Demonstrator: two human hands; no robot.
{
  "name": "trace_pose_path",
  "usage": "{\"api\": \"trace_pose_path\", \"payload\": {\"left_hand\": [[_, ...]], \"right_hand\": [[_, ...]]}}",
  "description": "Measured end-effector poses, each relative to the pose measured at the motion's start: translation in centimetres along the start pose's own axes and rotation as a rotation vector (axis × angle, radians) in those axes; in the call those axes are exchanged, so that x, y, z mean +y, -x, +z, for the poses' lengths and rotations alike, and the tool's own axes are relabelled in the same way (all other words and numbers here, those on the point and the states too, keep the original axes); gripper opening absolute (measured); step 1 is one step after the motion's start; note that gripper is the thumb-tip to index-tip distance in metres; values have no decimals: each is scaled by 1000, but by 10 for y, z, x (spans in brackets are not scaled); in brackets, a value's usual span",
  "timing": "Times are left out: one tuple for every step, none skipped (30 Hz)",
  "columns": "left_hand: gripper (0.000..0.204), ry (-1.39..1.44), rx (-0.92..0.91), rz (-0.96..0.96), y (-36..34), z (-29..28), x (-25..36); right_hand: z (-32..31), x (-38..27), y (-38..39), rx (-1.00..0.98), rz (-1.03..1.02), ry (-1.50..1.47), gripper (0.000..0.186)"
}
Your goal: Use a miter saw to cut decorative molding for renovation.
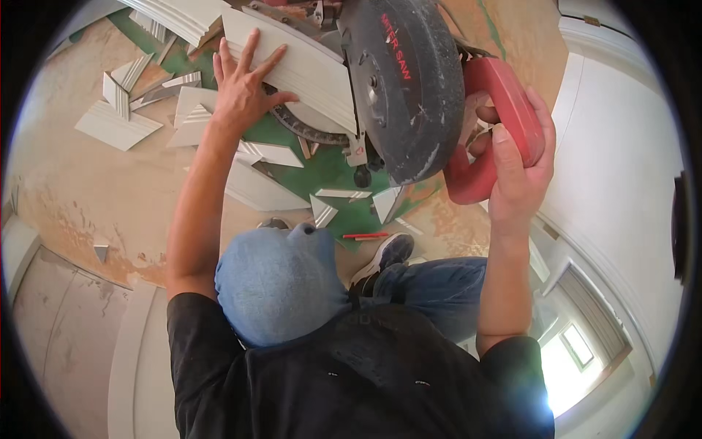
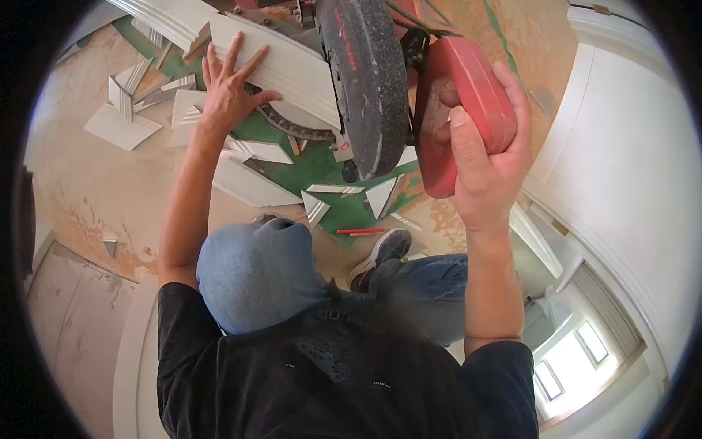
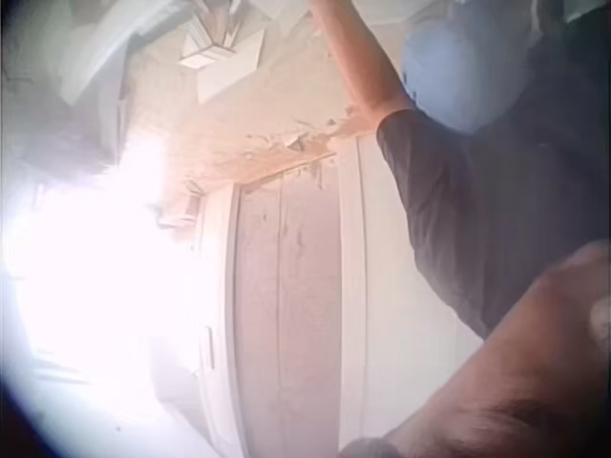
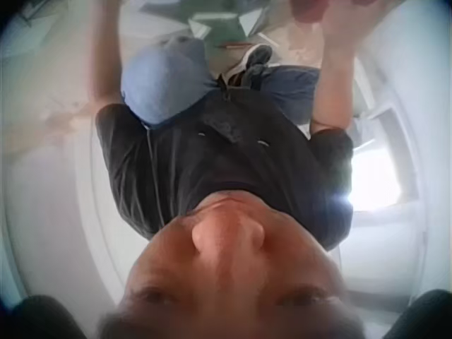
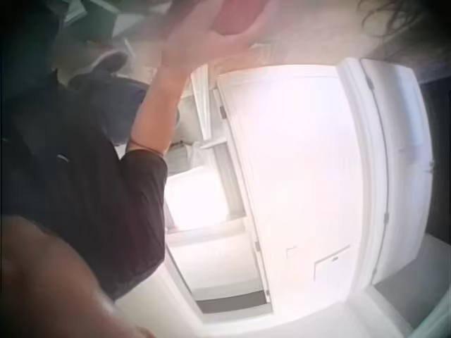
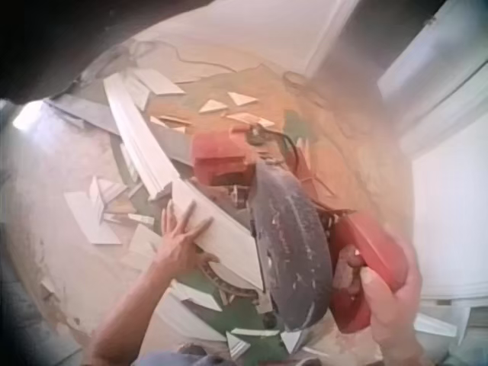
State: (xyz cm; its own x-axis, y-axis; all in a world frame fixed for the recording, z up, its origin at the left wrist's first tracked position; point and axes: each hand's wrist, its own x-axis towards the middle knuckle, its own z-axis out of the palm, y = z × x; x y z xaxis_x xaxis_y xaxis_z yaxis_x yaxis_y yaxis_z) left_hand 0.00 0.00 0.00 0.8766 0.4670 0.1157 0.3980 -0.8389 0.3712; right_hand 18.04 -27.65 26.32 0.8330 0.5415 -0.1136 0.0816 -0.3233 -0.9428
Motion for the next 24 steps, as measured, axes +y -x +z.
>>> {"api": "trace_pose_path", "payload": {"left_hand": [[96, -2, 1, 4, 0, -1, 0], [96, -29, 7, 6, 0, -1, 0], [96, -6, 9, 12, -2, 0, 0], [96, -8, 0, 3, -2, 0, 1], [96, -39, 14, 3, -2, -1, 1], [96, -14, -3, -5, -3, 0, 1], [96, -15, -5, -7, -4, 1, 2], [96, -52, -10, -11, -4, 1, 2], [96, -20, -14, -10, -3, 1, 2], [95, -16, -6, -1, -2, 1, 2], [93, -41, 1, 4, -3, 0, 1], [93, -12, 4, 9, -3, 1, 1], [93, -17, 3, 10, -3, 1, 1], [93, -44, 14, 13, -3, 1, 1], [93, -20, -2, 7, -2, 1, 1], [93, -14, -1, 8, -1, 2, 1], [93, -30, 21, 17, -2, 1, 1], [93, -13, 2, 9, -2, 1, 0], [94, -11, 15, 22, -2, 1, 0], [94, -39, 20, 25, -2, 1, -1], [94, -11, 24, 29, -1, 2, 0], [94, -14, 11, 16, -1, 3, 0], [94, -41, 9, 8, -1, 3, 0], [94, -20, -6, 2, 0, 2, 0]], "right_hand": [[1, 0, 0, 8, -11, 4, 65], [1, 1, 0, 17, -23, 9, 65], [1, 3, 0, 21, -30, 8, 65], [1, 3, 1, 20, -31, 2, 64], [2, 3, 1, 19, -36, -8, 63], [1, 3, 1, 20, -37, -8, 63], [1, 2, 1, 19, -41, 10, 63], [1, 2, 1, 17, -42, 25, 63], [0, 1, 2, 16, -40, 24, 63], [0, 0, 3, 9, -12, 18, 62], [-1, 0, 3, 10, 14, 4, 62], [0, 1, 2, 3, 13, 11, 62], [1, 3, 0, 28, -21, 32, 61], [1, 5, -1, 51, -54, 55, 60], [-1, 4, 0, 50, -51, 56, 60], [-4, 2, -1, 32, -34, 60, 59], [-4, 2, -1, 24, -27, 60, 59], [-4, 3, -1, 15, -19, 61, 59], [-1, 6, 0, 36, -63, 82, 59], [-1, 7, 0, 44, -84, 93, 59], [0, 7, 0, 52, -104, 103, 59], [0, 7, 1, 50, -78, 80, 59], [0, 6, 3, 48, -52, 57, 59], [0, 6, 4, 47, -50, 54, 59]]}}
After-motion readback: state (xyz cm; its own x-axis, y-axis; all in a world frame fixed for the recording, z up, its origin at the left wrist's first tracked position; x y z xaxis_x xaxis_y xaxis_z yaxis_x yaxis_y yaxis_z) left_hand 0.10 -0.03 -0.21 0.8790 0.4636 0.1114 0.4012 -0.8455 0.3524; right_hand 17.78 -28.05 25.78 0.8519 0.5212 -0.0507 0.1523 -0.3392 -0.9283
